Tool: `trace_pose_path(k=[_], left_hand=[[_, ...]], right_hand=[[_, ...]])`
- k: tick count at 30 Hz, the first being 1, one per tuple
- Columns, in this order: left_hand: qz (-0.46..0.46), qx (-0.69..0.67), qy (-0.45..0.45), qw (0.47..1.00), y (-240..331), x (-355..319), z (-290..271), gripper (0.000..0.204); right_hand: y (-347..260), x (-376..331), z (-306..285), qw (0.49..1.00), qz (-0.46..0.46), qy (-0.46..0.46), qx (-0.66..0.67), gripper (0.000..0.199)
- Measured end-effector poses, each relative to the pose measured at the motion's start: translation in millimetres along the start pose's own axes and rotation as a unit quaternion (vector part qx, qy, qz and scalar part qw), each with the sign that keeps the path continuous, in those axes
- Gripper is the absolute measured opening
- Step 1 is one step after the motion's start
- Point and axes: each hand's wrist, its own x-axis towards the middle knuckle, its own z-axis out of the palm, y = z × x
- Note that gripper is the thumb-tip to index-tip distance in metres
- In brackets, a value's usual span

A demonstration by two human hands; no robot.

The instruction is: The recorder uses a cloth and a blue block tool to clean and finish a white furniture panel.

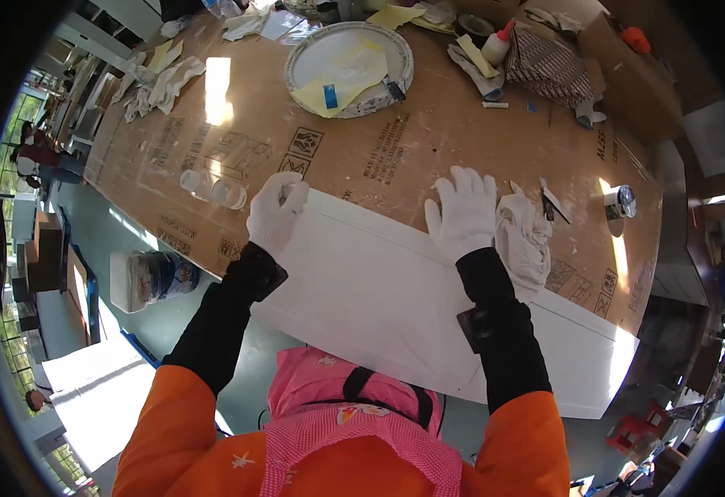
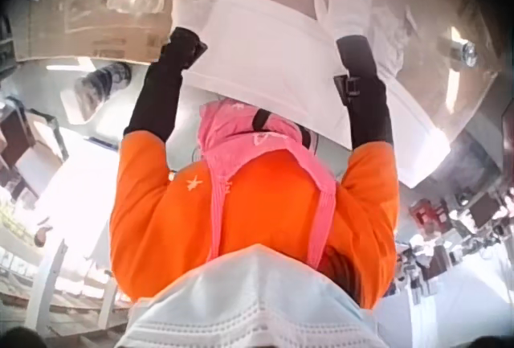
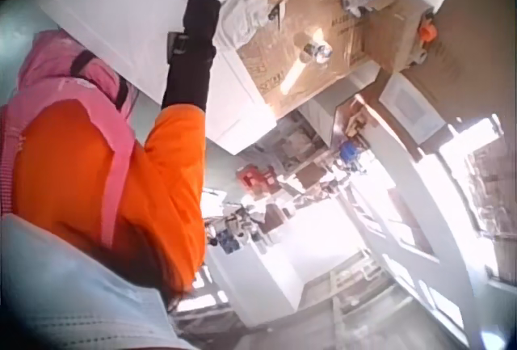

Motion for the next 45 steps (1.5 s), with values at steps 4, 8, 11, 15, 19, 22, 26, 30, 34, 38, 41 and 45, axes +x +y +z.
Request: trace_pose_path(k=[4, 8, 11, 15, 19, 22, 26, 30, 34, 38, 41, 45], left_hand=[[-0.003, 0.231, 0.067, 0.971, 36, 137, 24, 0.069], [0.006, 0.338, -0.009, 0.941, 49, 195, 53, 0.061], [-0.012, 0.322, -0.069, 0.944, 34, 210, 40, 0.055], [0.042, 0.167, -0.069, 0.983, 25, 169, 32, 0.043], [0.013, -0.024, -0.128, 0.991, 35, 111, 21, 0.038], [0.120, -0.095, -0.154, 0.976, 32, 86, 20, 0.041], [0.152, -0.110, -0.219, 0.958, 40, 66, 12, 0.045], [0.114, -0.161, -0.261, 0.945, 34, 59, 7, 0.043], [0.145, -0.128, -0.252, 0.948, 32, 60, 1, 0.045], [0.313, -0.026, -0.256, 0.914, 25, 56, 3, 0.049], [0.344, -0.020, -0.292, 0.892, 23, 38, 18, 0.050], [0.308, -0.039, -0.423, 0.851, 25, 5, 46, 0.046]], right_hand=[[-95, -6, 28, 0.992, -0.064, -0.038, 0.098, 0.024], [-122, -50, 24, 0.982, -0.036, -0.124, 0.138, 0.021], [-114, -79, 9, 0.972, -0.014, -0.100, 0.211, 0.019], [-79, -134, 0, 0.965, 0.172, -0.070, 0.185, 0.016], [-70, -124, 8, 0.921, 0.304, -0.065, 0.236, 0.016], [-79, -61, 7, 0.793, 0.422, -0.092, 0.430, 0.029], [-92, 37, -2, 0.523, 0.461, -0.124, 0.705, 0.042], [-88, 79, 10, 0.266, 0.435, -0.193, 0.838, 0.047], [-99, 81, 9, 0.345, 0.445, -0.175, 0.808, 0.046], [-103, 55, 3, 0.309, 0.452, -0.181, 0.817, 0.037], [-99, 9, -5, 0.245, 0.461, -0.160, 0.838, 0.039], [-97, -52, -30, 0.176, 0.443, -0.123, 0.871, 0.036]])
